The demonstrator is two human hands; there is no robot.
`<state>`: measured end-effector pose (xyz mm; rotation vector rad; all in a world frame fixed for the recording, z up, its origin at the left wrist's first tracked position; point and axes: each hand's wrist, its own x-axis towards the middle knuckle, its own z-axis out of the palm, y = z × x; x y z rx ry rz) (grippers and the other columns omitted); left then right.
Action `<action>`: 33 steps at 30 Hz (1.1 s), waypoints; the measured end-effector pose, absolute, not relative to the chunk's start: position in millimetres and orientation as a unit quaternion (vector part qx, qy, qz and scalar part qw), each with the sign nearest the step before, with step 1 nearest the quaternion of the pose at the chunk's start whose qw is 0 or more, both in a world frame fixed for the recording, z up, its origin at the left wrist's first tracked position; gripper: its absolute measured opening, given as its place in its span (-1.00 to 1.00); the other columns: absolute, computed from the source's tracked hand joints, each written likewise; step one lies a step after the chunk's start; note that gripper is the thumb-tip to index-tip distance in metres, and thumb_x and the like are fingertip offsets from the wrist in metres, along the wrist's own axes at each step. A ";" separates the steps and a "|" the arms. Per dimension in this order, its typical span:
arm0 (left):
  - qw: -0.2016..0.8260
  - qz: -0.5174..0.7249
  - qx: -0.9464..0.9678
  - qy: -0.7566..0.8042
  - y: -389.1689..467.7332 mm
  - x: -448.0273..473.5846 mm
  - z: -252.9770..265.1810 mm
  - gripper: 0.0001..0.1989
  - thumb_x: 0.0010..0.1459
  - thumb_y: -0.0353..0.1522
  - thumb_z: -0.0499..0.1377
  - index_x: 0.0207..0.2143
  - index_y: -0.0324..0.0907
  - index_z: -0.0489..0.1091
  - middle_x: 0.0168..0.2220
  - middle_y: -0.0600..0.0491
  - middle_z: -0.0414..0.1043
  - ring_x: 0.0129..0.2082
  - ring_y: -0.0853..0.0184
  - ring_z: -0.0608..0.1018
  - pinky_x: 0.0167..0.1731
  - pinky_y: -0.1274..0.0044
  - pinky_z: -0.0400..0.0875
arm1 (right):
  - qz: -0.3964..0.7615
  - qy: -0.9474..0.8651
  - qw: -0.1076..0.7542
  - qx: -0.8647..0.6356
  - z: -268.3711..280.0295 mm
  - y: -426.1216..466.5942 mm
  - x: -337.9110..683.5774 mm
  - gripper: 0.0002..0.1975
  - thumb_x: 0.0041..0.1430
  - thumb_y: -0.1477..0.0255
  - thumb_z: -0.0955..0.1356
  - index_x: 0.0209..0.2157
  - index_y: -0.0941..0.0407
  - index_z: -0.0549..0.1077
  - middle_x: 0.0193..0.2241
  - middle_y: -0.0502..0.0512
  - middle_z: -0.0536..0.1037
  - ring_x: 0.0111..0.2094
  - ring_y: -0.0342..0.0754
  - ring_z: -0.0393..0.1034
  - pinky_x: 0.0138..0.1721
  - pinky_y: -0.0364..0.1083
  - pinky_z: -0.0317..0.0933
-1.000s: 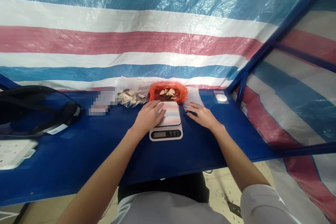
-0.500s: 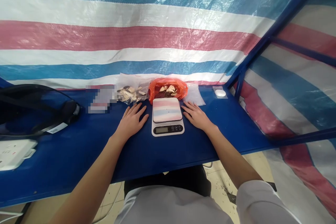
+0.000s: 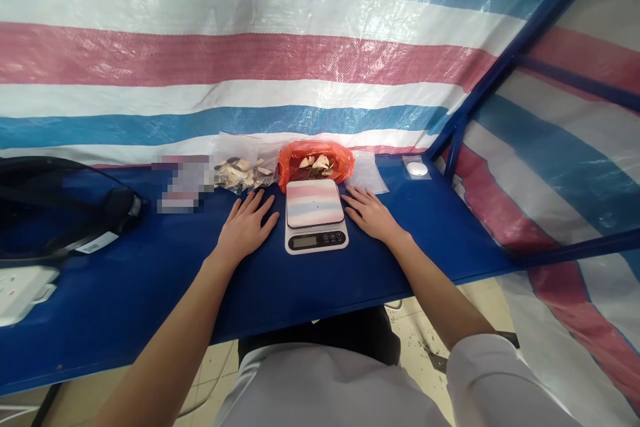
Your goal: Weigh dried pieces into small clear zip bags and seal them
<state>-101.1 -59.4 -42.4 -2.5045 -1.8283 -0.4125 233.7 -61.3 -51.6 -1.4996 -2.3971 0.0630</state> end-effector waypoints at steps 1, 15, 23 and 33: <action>0.007 -0.129 -0.801 -0.585 -59.6 -100.8 -41.6 -0.42 0.36 -0.13 -0.07 0.30 -0.18 0.32 0.38 -0.16 0.19 0.39 -0.01 0.23 0.35 0.08 0.10 | 0.022 -0.837 0.154 -0.525 -51.3 -61.3 233.6 -0.53 0.46 0.28 0.15 0.27 0.08 0.39 0.35 0.19 0.27 0.40 0.18 0.10 0.39 0.26 0.03; 0.007 -0.145 -0.801 -0.581 -59.1 -101.4 -44.0 -0.45 0.35 -0.14 -0.05 0.29 -0.12 0.33 0.38 -0.11 0.21 0.39 0.01 0.24 0.35 0.07 0.10 | 0.011 -0.836 0.159 -0.526 -53.6 -61.3 232.7 -0.54 0.46 0.30 0.16 0.26 0.07 0.40 0.34 0.19 0.30 0.38 0.18 0.13 0.38 0.27 0.06; 0.023 -0.225 -0.813 -0.537 -62.2 -101.1 -35.6 -0.51 0.35 -0.14 -0.03 0.09 -0.19 0.50 0.22 -0.14 0.44 0.28 0.07 0.42 0.27 0.23 0.32 | 0.020 -0.844 0.190 -0.502 -44.2 -62.2 237.0 -0.59 0.41 0.32 0.25 0.21 0.02 0.46 0.33 0.09 0.33 0.37 0.15 0.17 0.35 0.18 0.18; 0.098 -0.297 -0.824 -0.472 -34.6 -112.7 18.9 -0.60 0.38 -0.20 -0.02 -0.02 -0.17 0.53 0.05 -0.10 0.56 0.14 0.16 0.53 0.24 0.32 0.34 | 0.036 -0.835 0.239 -0.494 -32.4 -42.9 245.6 -0.66 0.38 0.35 0.28 0.09 -0.01 0.54 0.21 0.05 0.48 0.29 0.09 0.31 0.22 0.12 0.37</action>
